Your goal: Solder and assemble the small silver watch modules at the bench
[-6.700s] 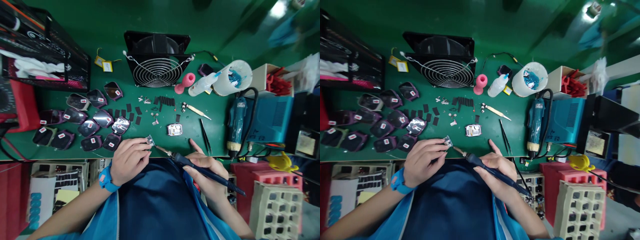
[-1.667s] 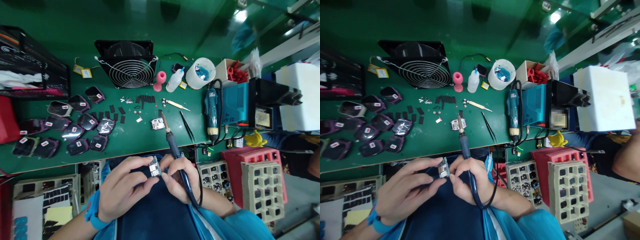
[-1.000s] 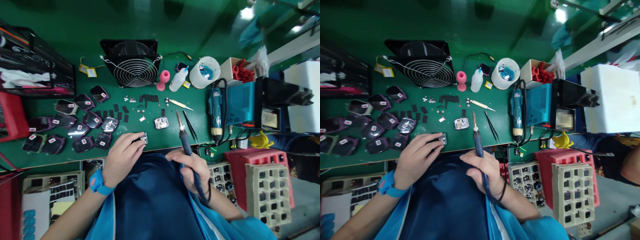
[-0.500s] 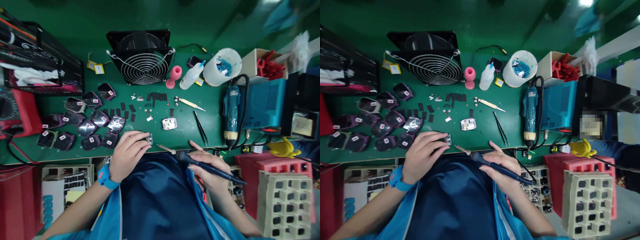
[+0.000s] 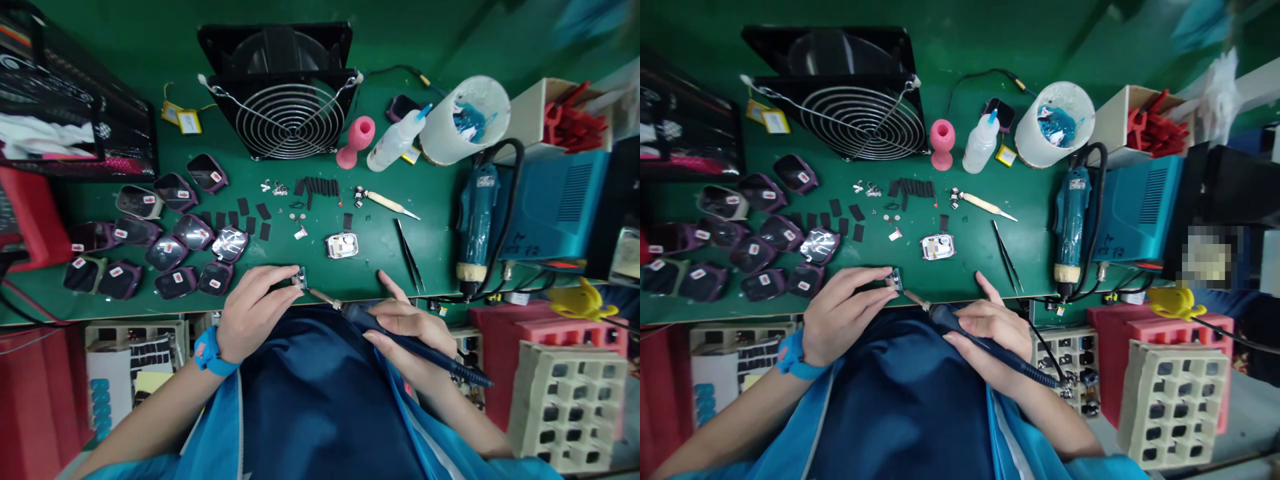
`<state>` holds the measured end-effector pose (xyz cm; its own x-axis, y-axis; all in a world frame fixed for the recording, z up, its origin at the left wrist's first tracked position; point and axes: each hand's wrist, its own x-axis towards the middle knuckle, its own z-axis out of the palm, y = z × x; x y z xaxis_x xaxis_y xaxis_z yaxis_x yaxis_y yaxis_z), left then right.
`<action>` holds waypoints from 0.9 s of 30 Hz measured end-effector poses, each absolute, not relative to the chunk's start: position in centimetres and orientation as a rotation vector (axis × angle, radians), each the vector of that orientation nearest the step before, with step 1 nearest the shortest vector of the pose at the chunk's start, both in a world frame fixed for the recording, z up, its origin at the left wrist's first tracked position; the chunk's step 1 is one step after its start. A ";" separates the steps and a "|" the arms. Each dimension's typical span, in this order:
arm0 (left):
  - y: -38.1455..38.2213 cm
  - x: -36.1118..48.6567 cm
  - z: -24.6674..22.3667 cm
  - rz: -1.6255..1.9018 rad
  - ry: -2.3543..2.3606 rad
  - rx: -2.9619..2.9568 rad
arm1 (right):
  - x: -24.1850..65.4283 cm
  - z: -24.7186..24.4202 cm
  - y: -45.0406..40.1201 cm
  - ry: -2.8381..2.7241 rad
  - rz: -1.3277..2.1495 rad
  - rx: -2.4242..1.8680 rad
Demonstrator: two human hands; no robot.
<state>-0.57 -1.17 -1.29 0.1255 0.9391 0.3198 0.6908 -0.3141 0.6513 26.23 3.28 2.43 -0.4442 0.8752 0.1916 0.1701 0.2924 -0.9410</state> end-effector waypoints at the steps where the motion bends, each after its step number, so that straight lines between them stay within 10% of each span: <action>1: -1.1 -0.6 -1.2 1.001 1.584 2.062 | 26.2 2.4 3.2 -1.821 1.185 -0.941; 27: -0.6 -0.8 -0.8 0.973 1.511 2.078 | 25.8 2.6 3.4 -1.824 1.149 -0.910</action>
